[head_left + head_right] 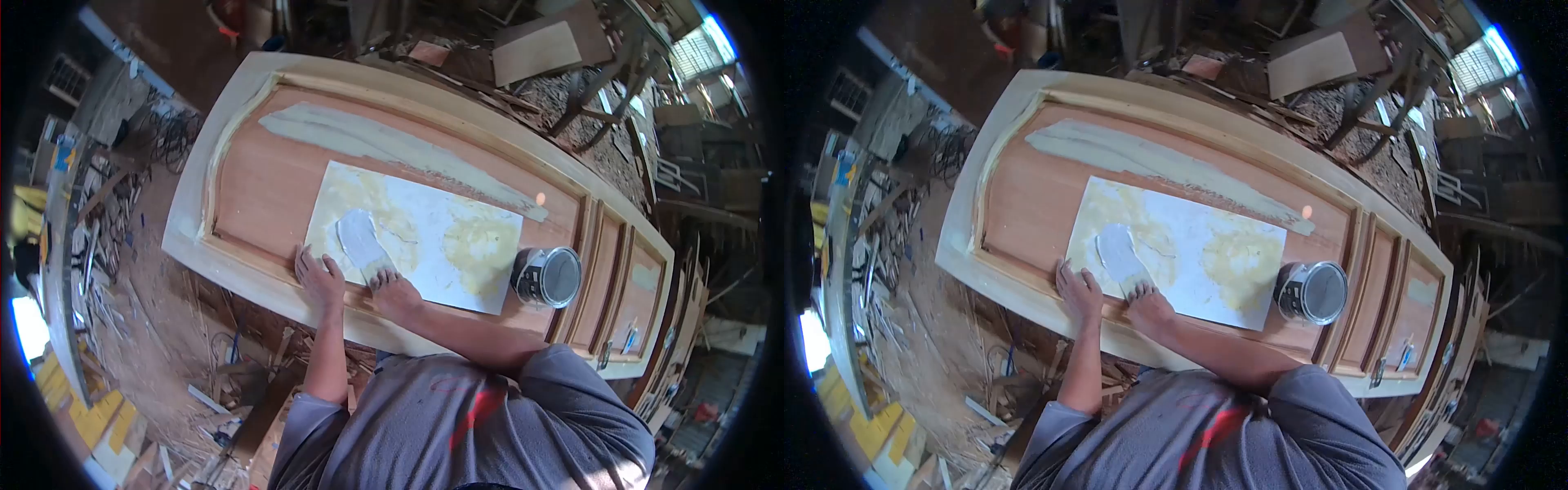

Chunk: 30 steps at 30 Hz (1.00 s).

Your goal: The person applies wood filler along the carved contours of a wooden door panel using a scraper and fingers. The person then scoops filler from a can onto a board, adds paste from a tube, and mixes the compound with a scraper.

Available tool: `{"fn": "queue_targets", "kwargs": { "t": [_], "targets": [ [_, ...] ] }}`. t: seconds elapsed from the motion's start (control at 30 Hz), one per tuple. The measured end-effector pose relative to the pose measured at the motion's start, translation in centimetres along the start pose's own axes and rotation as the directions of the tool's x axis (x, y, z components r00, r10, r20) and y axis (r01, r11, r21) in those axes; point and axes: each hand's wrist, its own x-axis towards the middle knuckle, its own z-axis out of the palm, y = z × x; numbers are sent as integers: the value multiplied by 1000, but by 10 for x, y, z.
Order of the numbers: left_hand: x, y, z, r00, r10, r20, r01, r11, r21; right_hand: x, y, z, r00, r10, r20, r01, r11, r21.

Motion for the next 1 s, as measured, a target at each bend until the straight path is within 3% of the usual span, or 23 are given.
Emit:
{"fn": "queue_targets", "kwargs": {
  "t": [0.1, 0.13, 0.17, 0.2, 0.23, 0.27, 0.3, 0.33, 0.43, 0.47, 0.5, 0.57, 0.6, 0.67, 0.77, 0.83, 0.87, 0.93, 1.0],
  "targets": [
    [0, -1, 3, 999, 28, -20, -28, 999, 20, -50, 25, -97, 976, -12, 217, -43, 969, 245],
    [-1, 2, 2, 999, 36, -23, -35, 999, 34, -67, 46, -78, 992, 33, 125, -62, 971, 232],
    [-2, 2, 2, 999, 42, -18, -41, 998, 44, -94, 62, -75, 977, 133, -167, -50, 902, 428],
    [-3, 2, 2, 999, 50, -16, -49, 997, 53, -114, 78, -91, 967, 234, -101, -166, 879, 447],
    [-3, 3, 2, 998, 60, -15, -59, 996, 60, -138, 95, -106, 944, 281, -174, -154, 839, 521],
    [-3, 3, 3, 998, 52, -24, -51, 996, 68, -165, 112, -109, 876, 397, -276, -110, 720, 685],
    [-5, 3, 3, 998, 50, -29, -47, 996, 70, -196, 126, -124, 844, 527, -102, -293, 611, 736],
    [-7, 2, 3, 998, 50, -33, -47, 996, 72, -226, 139, -126, 777, 619, -111, -281, 500, 819],
    [-9, 7, 1, 1000, -10, -15, 12, 993, 117, -319, 175, -90, 639, 757, -135, -12, 186, 983],
    [-6, 4, -3, 999, -43, -11, 44, 989, 144, -346, 178, -85, 586, 804, -97, 74, 65, 995],
    [2, -20, 9, 990, -140, 3, 140, 988, -61, -364, 177, -79, 538, 841, -50, 169, -50, 984],
    [31, -85, 48, 940, -322, 112, 338, 834, -436, -388, 172, -65, 353, 935, 6, 385, -151, 911],
    [45, -91, 39, 942, -278, 189, 327, 886, -329, -399, 169, -57, 262, 964, 52, 490, -179, 853],
    [68, -91, 17, 916, -208, 343, 258, 960, -107, -426, 174, -30, 217, 971, 100, 538, -205, 817],
    [75, -110, 2, 881, -100, 463, 270, 909, -318, -446, 170, -12, 108, 982, 154, 572, -188, 798],
    [56, -107, -16, 898, -165, 409, 368, 791, -489, -450, 177, 19, 51, 979, 197, 599, -187, 779],
    [43, -105, -29, 901, -203, 384, 404, 716, -569, -455, 179, 34, 70, 976, 206, 609, -206, 766],
    [17, -107, -59, 829, -275, 487, 556, 497, -666, -456, 182, 58, 65, 973, 220, 622, -212, 754],
    [-17, -114, -82, 813, -263, 519, 578, 477, -662, -458, 180, 68, 48, 970, 238, 644, -213, 735]
  ]
}}
